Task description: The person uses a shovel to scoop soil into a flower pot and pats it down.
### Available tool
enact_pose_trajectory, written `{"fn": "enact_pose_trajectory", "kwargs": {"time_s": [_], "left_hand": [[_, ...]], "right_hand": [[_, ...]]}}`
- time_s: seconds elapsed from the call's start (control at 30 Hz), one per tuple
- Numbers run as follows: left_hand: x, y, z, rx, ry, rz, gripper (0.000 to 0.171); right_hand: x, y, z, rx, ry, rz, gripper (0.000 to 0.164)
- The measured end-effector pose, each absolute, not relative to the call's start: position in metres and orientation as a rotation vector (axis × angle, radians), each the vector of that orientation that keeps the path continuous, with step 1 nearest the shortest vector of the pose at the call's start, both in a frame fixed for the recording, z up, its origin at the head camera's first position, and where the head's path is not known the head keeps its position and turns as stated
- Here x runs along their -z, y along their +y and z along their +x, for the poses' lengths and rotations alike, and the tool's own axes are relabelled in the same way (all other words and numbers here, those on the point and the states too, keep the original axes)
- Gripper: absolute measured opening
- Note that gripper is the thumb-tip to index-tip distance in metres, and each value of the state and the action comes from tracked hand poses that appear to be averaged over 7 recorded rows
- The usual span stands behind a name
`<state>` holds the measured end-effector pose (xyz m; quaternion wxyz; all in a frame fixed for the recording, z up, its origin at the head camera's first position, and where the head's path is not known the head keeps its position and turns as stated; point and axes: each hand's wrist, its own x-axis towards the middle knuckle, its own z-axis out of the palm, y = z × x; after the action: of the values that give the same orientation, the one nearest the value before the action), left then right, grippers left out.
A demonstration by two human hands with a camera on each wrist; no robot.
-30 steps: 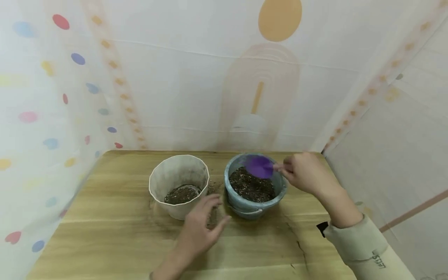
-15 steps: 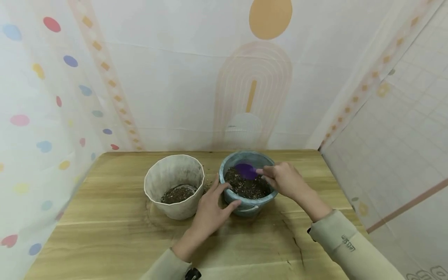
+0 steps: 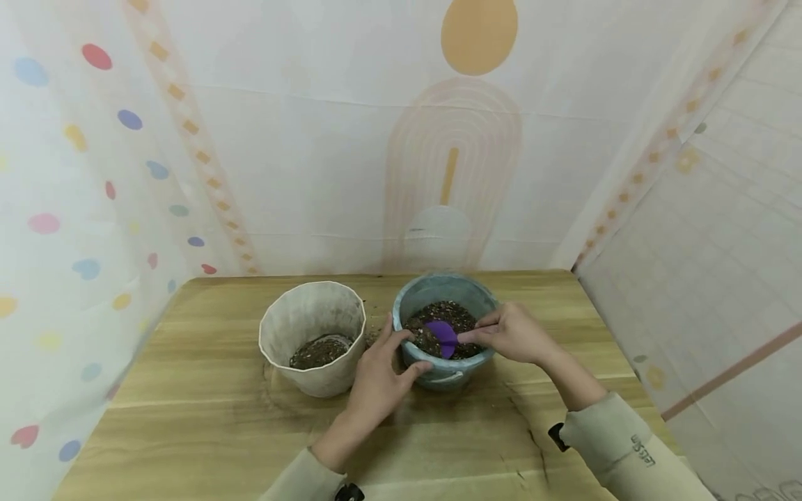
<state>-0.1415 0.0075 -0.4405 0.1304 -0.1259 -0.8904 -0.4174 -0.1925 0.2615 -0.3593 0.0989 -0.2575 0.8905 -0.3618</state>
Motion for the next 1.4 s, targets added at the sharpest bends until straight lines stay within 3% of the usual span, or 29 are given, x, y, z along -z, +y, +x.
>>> {"fn": "enact_pose_trajectory", "kwargs": {"time_s": [0.3,0.57,0.87,1.13,1.4], "left_hand": [[0.431,-0.004,-0.132,1.024,-2.54,-0.491,0.054],[0.42,-0.063,-0.112,0.813,-2.31,-0.406,0.038],[0.439,-0.152,-0.104,0.895,-2.305,-0.026,0.063],[0.445,-0.158,-0.102,0.963,-2.32,0.006,0.059],[0.445,-0.149,-0.105,0.982,-2.352,-0.01,0.058]], "right_hand": [[0.365,0.266,-0.201,1.268,2.504,-0.385,0.028],[0.37,0.286,-0.202,1.496,2.233,-0.389,0.033],[0.363,0.299,-0.205,1.591,2.217,-0.268,0.036],[0.339,0.298,-0.212,1.551,2.265,-0.353,0.031],[0.305,0.27,-0.226,1.403,2.311,-0.363,0.036]]}}
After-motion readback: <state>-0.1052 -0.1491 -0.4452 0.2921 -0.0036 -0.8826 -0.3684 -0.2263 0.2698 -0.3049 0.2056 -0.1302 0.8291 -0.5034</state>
